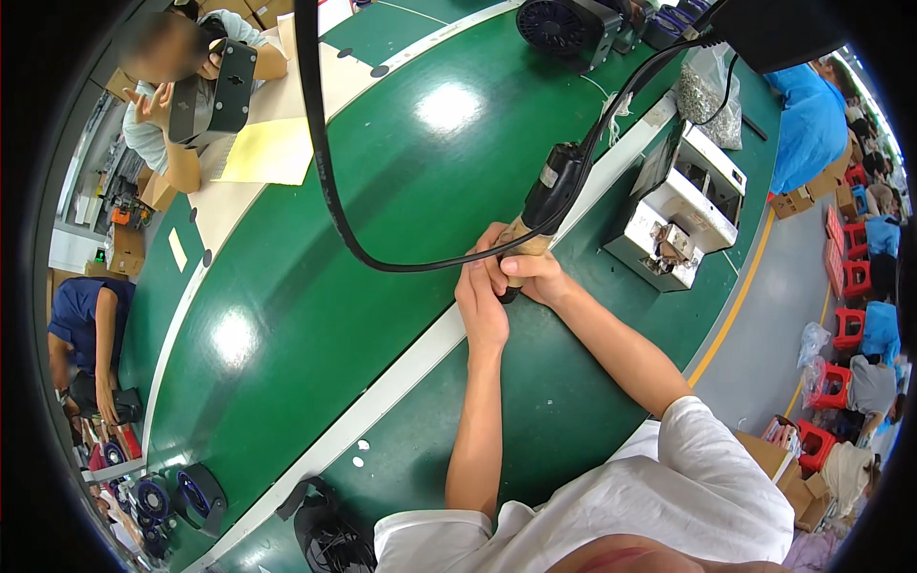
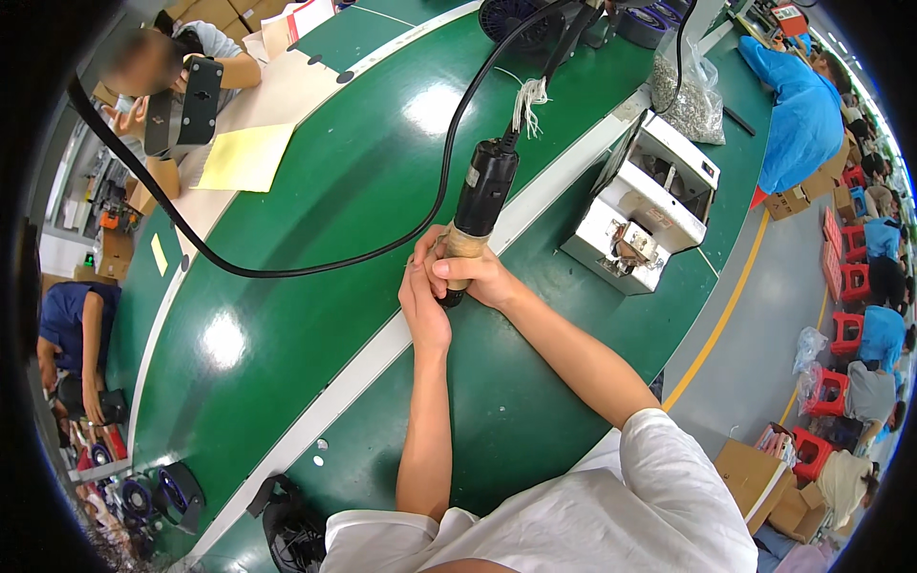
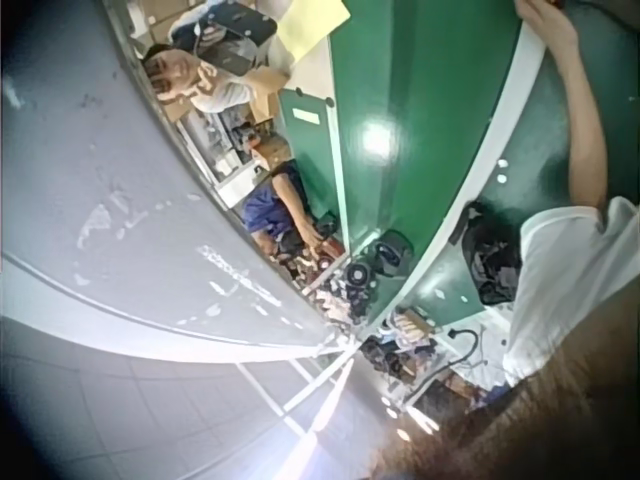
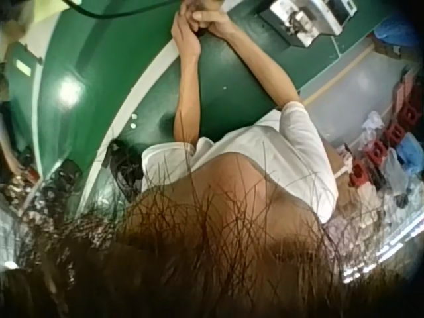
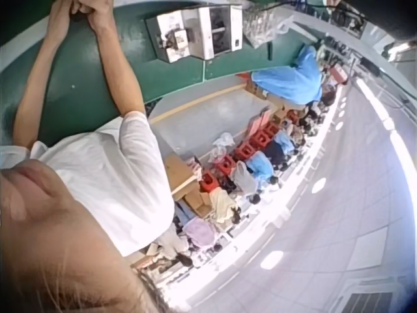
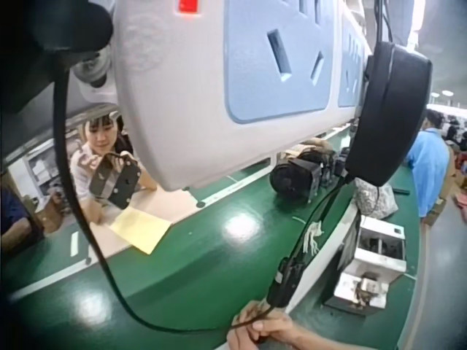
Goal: Use an electric screwdriver to assemble plastic housing components on an electronics production line.
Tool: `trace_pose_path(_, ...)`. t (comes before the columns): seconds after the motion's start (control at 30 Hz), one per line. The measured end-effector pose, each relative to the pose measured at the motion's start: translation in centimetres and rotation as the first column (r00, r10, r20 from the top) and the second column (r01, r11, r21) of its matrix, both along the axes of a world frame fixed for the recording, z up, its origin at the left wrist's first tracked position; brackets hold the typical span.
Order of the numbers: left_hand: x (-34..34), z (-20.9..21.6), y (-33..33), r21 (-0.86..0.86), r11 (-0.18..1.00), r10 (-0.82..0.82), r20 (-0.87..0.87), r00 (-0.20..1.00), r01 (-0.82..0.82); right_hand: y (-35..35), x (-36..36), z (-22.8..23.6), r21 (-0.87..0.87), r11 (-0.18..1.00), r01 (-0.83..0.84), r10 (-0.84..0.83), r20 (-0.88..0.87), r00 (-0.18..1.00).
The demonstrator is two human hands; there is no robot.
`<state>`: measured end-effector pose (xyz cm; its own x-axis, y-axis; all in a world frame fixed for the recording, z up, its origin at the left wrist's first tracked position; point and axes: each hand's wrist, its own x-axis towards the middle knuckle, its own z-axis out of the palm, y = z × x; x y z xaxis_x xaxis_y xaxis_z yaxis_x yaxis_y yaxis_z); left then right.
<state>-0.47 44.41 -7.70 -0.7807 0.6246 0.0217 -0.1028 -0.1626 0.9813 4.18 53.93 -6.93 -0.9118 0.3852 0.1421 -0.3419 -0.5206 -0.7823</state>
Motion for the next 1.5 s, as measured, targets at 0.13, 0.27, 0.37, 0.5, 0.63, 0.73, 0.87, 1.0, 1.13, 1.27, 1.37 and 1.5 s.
trace_pose_path(0.13, 0.0, -0.1, -0.1, -0.002, 1.000, -0.005, -0.006, 1.000, 0.005, 0.0, 0.0, -0.1, -0.007, 1.000, -0.003, 0.003, 0.002, 1.000)
trace_pose_path(0.27, 0.1, 0.0, -0.1, -0.008, 1.000, 0.004, -0.011, 1.000, -0.004, -0.1, 0.1, 0.0, -0.012, 1.000, -0.003, 0.003, 0.008, 1.000)
trace_pose_path(0.37, 0.1, 0.0, -0.1, -0.007, 1.000, 0.013, 0.005, 1.000, -0.013, -0.1, 0.2, 0.1, -0.020, 1.000, -0.007, 0.007, 0.023, 1.000)
trace_pose_path(0.5, 0.3, -0.4, -0.1, 0.006, 1.000, -0.014, 0.041, 0.999, 0.013, 0.0, 0.4, 0.0, -0.019, 1.000, -0.011, 0.012, 0.036, 0.999)
trace_pose_path(0.63, -0.1, -0.1, -0.2, 0.002, 1.000, -0.026, -0.006, 1.000, 0.026, 0.1, -0.1, 0.1, 0.012, 1.000, 0.004, -0.003, -0.026, 1.000)
trace_pose_path(0.73, -0.1, 0.2, 0.1, 0.010, 1.000, 0.021, -0.010, 1.000, -0.021, 0.1, -0.3, -0.3, 0.008, 1.000, 0.001, -0.001, -0.042, 0.999)
trace_pose_path(0.87, 0.1, -0.2, -0.3, -0.012, 1.000, -0.007, 0.004, 1.000, 0.007, -0.1, -0.2, -0.6, 0.006, 1.000, -0.002, 0.002, -0.033, 0.999)
trace_pose_path(1.0, 0.4, 0.3, 0.1, -0.010, 1.000, 0.016, 0.013, 1.000, -0.015, 0.1, 0.2, -0.6, 0.009, 1.000, -0.005, 0.005, -0.011, 1.000)
trace_pose_path(1.13, -0.1, -0.3, 0.2, 0.052, 0.998, 0.034, -0.053, 0.998, -0.031, -0.1, 0.4, 0.1, 0.010, 1.000, -0.010, 0.010, 0.012, 1.000)
trace_pose_path(1.27, 0.3, 0.1, 0.3, 0.008, 0.999, 0.037, -0.050, 0.998, -0.036, -0.1, 0.8, 0.4, -0.002, 1.000, -0.011, 0.011, 0.050, 0.999)
trace_pose_path(1.37, 0.3, -0.2, 0.2, -0.038, 0.999, 0.002, -0.064, 0.998, -0.004, 0.1, 0.9, 0.4, -0.006, 1.000, -0.015, 0.015, 0.055, 0.998)
trace_pose_path(1.5, 0.3, 0.0, 0.1, -0.054, 0.999, 0.005, -0.043, 0.999, -0.007, 0.1, 0.7, 0.5, 0.002, 1.000, -0.025, 0.025, 0.048, 0.999)
